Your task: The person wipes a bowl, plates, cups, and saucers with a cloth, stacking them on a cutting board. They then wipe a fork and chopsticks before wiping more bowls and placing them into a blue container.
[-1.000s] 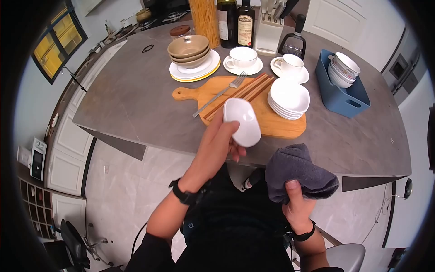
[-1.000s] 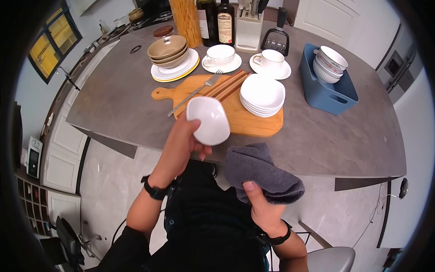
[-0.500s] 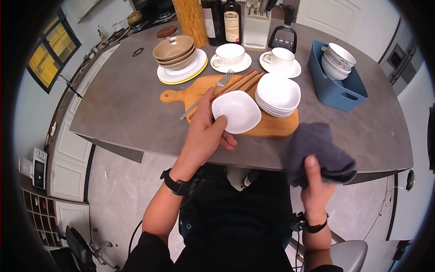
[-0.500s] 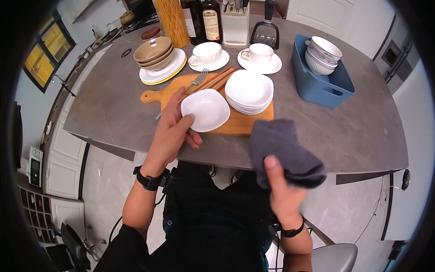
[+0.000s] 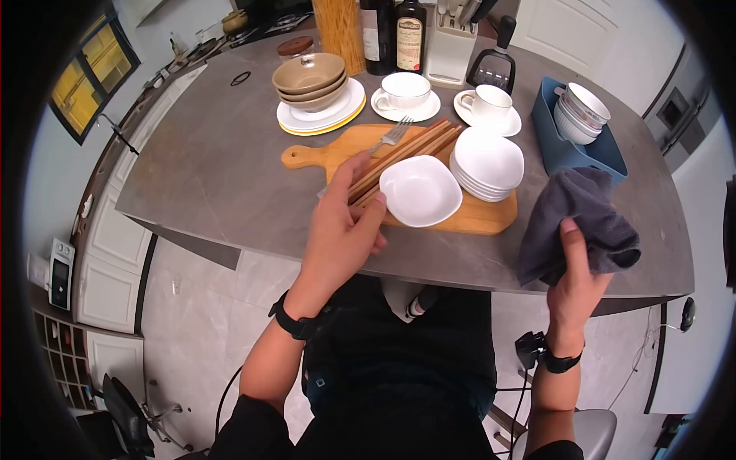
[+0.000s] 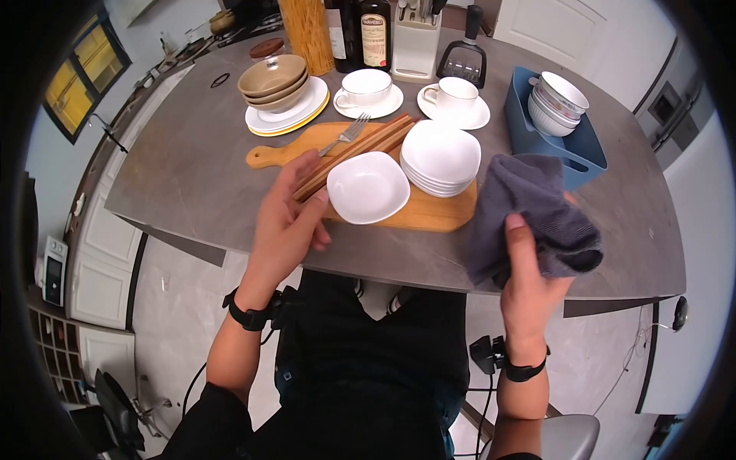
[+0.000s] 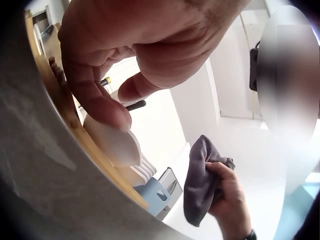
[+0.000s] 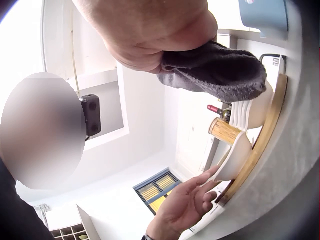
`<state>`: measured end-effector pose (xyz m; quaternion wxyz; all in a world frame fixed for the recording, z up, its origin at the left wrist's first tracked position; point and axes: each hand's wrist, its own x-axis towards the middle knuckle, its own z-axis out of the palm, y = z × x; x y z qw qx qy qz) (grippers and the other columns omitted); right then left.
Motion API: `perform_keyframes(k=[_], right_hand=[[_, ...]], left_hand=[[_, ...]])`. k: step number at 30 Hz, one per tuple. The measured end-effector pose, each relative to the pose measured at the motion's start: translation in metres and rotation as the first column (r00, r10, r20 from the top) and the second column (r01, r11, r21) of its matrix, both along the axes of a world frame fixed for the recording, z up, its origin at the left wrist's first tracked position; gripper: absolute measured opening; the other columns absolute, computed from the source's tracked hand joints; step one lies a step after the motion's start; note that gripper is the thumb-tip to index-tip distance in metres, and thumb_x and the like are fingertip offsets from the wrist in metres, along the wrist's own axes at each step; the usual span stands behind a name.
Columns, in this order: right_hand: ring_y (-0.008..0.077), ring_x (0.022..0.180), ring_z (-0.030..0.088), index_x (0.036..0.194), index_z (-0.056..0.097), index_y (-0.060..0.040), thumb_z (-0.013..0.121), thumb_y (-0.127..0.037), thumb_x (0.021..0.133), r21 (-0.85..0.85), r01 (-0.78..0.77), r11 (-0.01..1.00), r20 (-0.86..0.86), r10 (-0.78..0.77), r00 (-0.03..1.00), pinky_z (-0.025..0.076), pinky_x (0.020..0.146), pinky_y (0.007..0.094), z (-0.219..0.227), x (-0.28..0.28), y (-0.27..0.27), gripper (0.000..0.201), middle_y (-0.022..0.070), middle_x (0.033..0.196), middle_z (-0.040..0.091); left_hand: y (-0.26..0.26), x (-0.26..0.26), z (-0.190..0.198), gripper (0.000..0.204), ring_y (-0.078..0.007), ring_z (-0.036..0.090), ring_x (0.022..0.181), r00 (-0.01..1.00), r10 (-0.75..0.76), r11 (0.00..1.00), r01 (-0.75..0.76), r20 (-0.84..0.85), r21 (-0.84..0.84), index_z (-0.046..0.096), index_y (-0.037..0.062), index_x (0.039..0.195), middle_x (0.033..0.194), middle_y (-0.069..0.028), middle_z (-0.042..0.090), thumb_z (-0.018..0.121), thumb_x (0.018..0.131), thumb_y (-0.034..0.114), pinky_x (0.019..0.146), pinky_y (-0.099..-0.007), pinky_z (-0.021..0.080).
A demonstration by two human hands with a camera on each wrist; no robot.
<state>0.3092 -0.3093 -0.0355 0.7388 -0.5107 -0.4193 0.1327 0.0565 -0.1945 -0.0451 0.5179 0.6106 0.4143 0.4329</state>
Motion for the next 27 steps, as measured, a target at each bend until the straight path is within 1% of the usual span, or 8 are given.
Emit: perform_keyframes(k=[2,3,5,11,15,19,22,27], right_hand=[[0.0190,0.112,0.063,0.124,0.065,0.0053,0.064,0.004,0.092,0.086,0.042,0.995,0.080,-0.049,0.996,0.044,0.106,0.0330,0.008,0.009,0.007,0.032,0.0096,0.120,0.068],[0.0190,0.112,0.063,0.124,0.065,0.0053,0.064,0.004,0.092,0.085,0.038,0.996,0.085,-0.046,0.995,0.044,0.106,0.0330,0.015,0.012,0.006,0.032,0.0096,0.120,0.068],[0.0192,0.112,0.063,0.117,0.065,0.0038,0.060,0.007,0.088,-0.005,-0.027,1.000,0.212,0.027,0.977,0.044,0.105,0.0320,0.028,0.019,0.007,0.030,0.0104,0.117,0.068],[0.0174,0.097,0.060,0.104,0.063,0.0013,0.055,-0.007,0.093,-0.133,-0.108,0.985,0.238,0.137,0.961,0.047,0.090,0.0290,0.038,0.013,0.014,0.015,0.0096,0.103,0.063],[0.0128,0.082,0.058,0.092,0.063,-0.0010,0.049,-0.037,0.105,-0.248,-0.060,0.967,0.197,0.111,0.974,0.044,0.077,0.0249,0.044,0.006,0.018,0.041,0.0057,0.088,0.063],[0.0083,0.063,0.048,0.077,0.061,-0.0001,0.070,-0.037,0.098,-0.436,0.023,0.900,0.313,0.127,0.941,0.039,0.059,0.0278,0.059,0.008,0.026,0.043,0.0002,0.066,0.053],[0.0207,0.056,0.052,0.091,0.070,0.0035,0.077,-0.022,0.087,-0.449,0.088,0.889,0.686,0.280,0.672,0.044,0.059,0.0355,0.060,0.012,0.047,0.027,0.0168,0.061,0.052],[0.0404,0.068,0.062,0.111,0.079,-0.0049,0.076,-0.017,0.086,-0.621,0.189,0.761,0.741,0.491,0.458,0.050,0.068,0.0416,0.058,0.012,0.067,0.027,0.0265,0.077,0.066]], left_hand=[[0.002,-0.009,0.002,0.041,-0.0148,0.067,0.071,0.904,0.211,0.933,-0.072,-0.373,0.353,0.061,0.0040,0.137,0.128,-0.0158,0.068,0.064,0.097,0.007,0.063,-0.0302,0.055],[0.005,-0.011,0.000,0.041,-0.0148,0.067,0.071,0.905,0.213,0.933,-0.076,-0.369,0.350,0.061,0.0040,0.137,0.128,-0.0158,0.068,0.064,0.097,0.007,0.063,-0.0302,0.055],[0.015,-0.015,-0.008,0.026,-0.0225,0.066,0.084,0.789,0.432,0.688,0.025,-0.437,0.725,0.076,0.0083,0.114,0.103,-0.0070,0.074,0.071,0.089,0.007,0.073,-0.0357,0.054],[0.023,-0.014,-0.013,0.024,-0.0283,0.063,0.096,0.689,0.441,0.773,0.035,-0.575,0.634,0.078,0.0088,0.108,0.107,-0.0057,0.073,0.075,0.085,0.012,0.082,-0.0390,0.053],[0.026,-0.016,-0.011,0.027,-0.0292,0.063,0.100,0.669,0.452,0.773,0.037,-0.590,0.634,0.077,0.0091,0.111,0.111,-0.0071,0.073,0.076,0.084,0.012,0.088,-0.0399,0.052],[0.016,-0.014,-0.005,0.036,-0.0336,0.060,0.116,0.733,0.454,0.684,0.078,-0.506,0.726,0.075,0.0107,0.116,0.123,-0.0105,0.069,0.078,0.080,0.011,0.099,-0.0442,0.048],[0.007,-0.013,-0.001,0.038,-0.0352,0.055,0.126,0.807,0.340,0.646,0.172,-0.482,0.744,0.074,0.0126,0.117,0.131,-0.0106,0.066,0.079,0.079,0.011,0.108,-0.0490,0.041],[-0.006,-0.004,-0.002,0.035,-0.0338,0.052,0.133,0.861,0.124,0.664,0.297,-0.493,0.686,0.075,0.0156,0.115,0.133,-0.0082,0.065,0.079,0.081,0.013,0.119,-0.0576,0.028]])
